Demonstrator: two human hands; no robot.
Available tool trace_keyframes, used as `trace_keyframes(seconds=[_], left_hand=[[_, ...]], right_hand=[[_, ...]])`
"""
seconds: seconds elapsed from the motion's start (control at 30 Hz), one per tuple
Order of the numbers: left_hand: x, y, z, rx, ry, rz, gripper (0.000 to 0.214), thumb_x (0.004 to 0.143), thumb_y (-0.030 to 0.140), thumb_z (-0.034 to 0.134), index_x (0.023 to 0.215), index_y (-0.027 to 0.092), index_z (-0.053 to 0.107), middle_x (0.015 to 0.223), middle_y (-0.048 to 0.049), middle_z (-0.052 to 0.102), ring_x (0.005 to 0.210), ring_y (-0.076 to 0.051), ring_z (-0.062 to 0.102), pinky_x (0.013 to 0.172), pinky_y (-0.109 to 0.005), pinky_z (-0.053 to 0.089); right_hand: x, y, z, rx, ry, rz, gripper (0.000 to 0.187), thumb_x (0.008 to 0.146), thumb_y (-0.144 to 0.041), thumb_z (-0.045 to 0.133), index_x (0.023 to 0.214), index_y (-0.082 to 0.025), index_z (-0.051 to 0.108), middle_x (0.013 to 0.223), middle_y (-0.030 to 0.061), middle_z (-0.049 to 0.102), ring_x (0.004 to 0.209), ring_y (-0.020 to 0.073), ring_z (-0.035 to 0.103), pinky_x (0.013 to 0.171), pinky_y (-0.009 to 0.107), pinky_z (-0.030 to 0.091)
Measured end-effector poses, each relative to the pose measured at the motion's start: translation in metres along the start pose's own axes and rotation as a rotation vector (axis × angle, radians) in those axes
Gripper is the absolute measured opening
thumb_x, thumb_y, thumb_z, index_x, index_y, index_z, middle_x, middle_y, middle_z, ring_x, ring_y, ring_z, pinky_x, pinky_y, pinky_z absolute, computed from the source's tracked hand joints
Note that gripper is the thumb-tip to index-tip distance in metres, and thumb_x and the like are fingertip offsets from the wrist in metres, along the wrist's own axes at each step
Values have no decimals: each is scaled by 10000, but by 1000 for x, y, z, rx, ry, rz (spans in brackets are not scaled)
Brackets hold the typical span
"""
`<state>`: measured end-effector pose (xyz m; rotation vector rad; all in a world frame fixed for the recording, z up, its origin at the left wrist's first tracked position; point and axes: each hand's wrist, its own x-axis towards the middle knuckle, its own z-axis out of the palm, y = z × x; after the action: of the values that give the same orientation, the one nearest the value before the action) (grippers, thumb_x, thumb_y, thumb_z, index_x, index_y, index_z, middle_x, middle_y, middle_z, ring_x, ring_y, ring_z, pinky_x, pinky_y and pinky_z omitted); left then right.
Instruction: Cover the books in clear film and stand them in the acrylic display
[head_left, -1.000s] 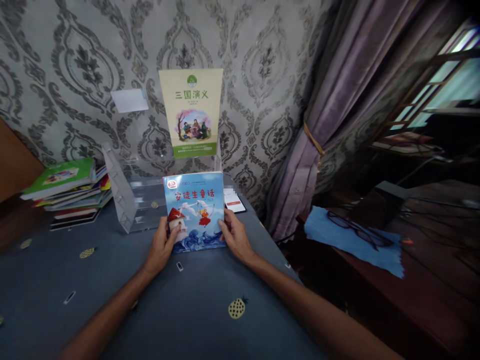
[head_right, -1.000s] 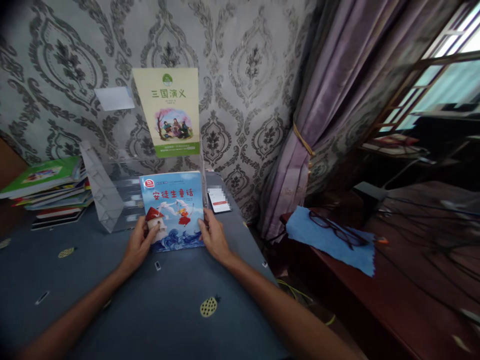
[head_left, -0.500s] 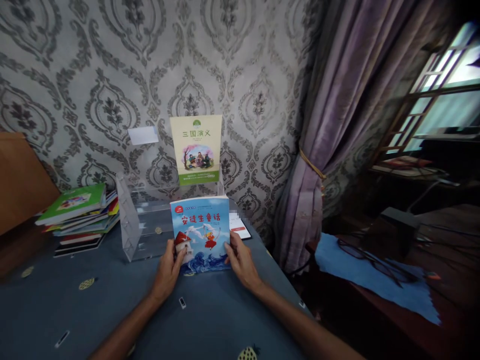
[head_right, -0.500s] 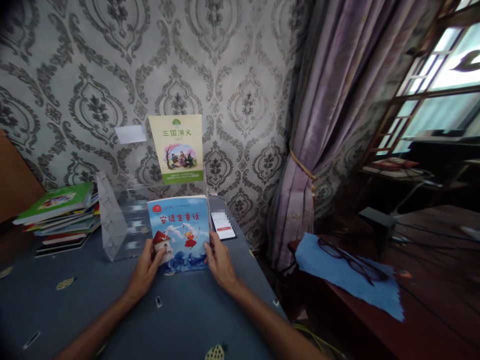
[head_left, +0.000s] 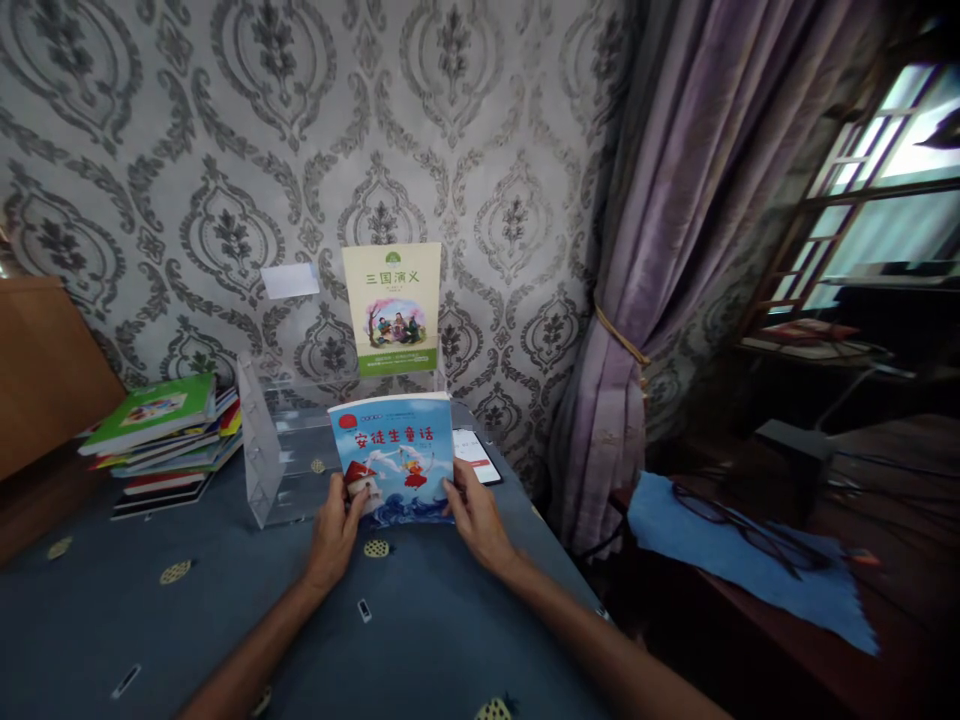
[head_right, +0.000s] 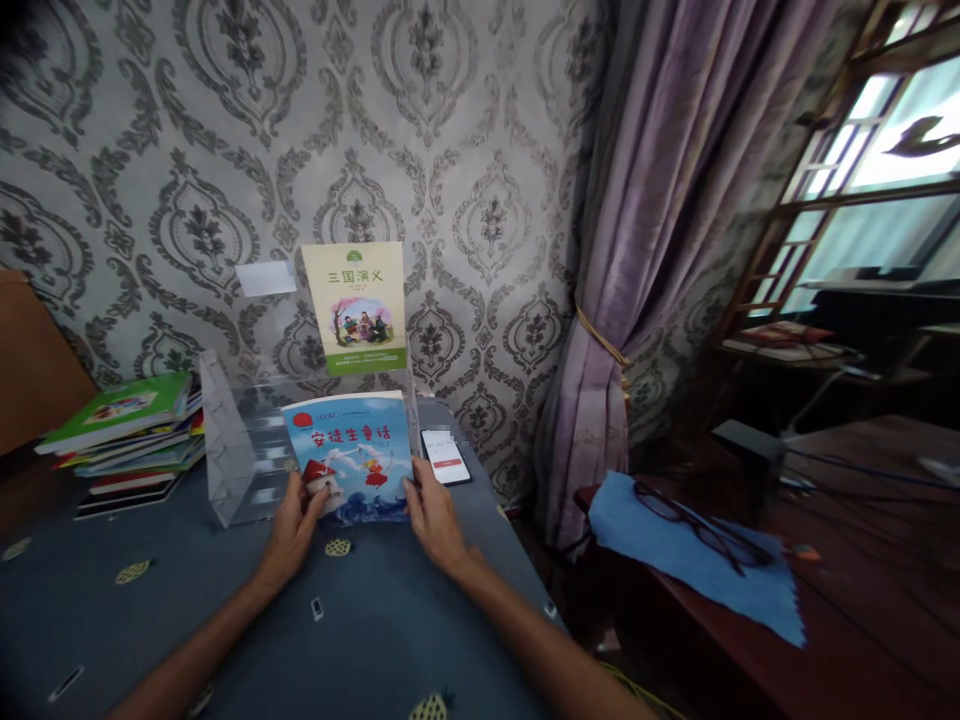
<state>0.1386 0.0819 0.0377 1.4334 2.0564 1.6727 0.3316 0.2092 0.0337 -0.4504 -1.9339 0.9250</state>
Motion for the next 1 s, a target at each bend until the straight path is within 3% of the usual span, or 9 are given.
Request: trace_keyframes(seconds=[0.2,0.67,0.83,1.0], left_hand=[[16,16,-9,51,32,14,303,887,557,454,871,260,396,736,28,617,674,-200,628,634,-296,433],[65,65,-37,208,89,228,259,897,492,455,840,258,360,673,27,556,607,-195,571,596,-283,371],[95,90,-48,275,177,341,238,905,445,498,858,251,368,631,44,494,557,-177,536,581,-279,337],[130,117,-59,336,260,472,216,939,426,498,944,223,427,672,29,509,592,-166,546,603,-278,371]], right_hand=[[21,-13,-5,-34,-5,-25,290,1005,-355,395,1248,-223,480,937,42,615,624,155,593,601,302,533],[76,-48,-25,-86,39,-140,246,979,-334,419,1194,-222,463,875,32,607,624,164,597,603,300,535],[110,-66,-36,-88,70,-240,242,982,-334,424,1194,-220,446,871,20,585,593,153,581,586,307,538],[152,-85,-51,-102,84,-356,246,989,-296,413,1217,-204,426,976,70,631,674,172,622,592,314,556]])
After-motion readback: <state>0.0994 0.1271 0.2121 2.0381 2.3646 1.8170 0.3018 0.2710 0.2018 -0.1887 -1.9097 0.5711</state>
